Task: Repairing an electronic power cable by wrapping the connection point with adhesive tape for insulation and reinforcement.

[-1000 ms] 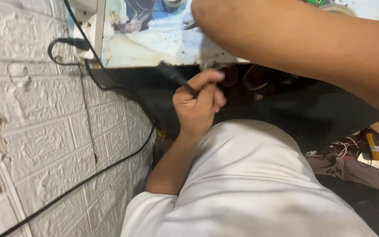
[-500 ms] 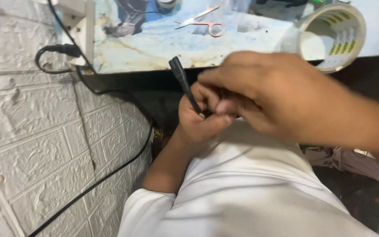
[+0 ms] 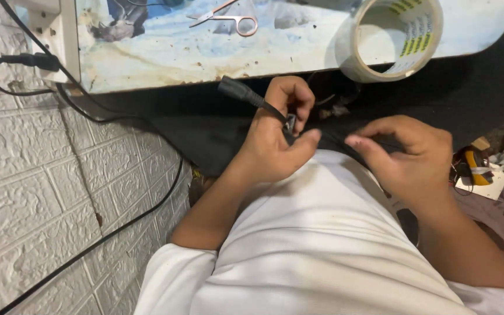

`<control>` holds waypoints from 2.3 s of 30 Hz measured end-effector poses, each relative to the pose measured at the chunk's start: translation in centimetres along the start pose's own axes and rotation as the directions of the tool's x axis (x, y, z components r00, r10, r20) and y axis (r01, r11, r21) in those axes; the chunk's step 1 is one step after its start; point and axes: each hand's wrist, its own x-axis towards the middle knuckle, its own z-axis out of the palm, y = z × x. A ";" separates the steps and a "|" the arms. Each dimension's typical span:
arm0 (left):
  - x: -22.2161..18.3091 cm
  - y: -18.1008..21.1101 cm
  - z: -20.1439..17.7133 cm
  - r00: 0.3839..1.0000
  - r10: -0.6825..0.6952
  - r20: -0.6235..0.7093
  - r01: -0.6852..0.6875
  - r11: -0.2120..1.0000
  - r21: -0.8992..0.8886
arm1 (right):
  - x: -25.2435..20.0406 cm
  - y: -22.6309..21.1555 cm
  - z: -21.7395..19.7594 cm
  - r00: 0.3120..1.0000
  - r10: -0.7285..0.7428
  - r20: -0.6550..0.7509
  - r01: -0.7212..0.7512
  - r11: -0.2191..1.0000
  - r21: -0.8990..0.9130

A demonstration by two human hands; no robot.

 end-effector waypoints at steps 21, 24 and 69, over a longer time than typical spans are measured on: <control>1.8 0.8 1.5 0.977 0.032 -0.211 0.082 0.857 0.508 | 7.5 0.3 -6.3 0.788 -0.439 0.433 0.570 0.251 -0.782; 1.8 1.4 1.8 0.991 0.041 -0.125 0.038 0.821 0.569 | 5.9 -0.3 -7.3 0.818 -0.340 0.465 0.575 0.530 -0.624; -1.8 -2.9 4.4 0.951 -0.303 0.053 0.306 0.949 -0.071 | -1.0 2.5 -5.1 0.946 0.307 0.104 -0.322 0.925 0.200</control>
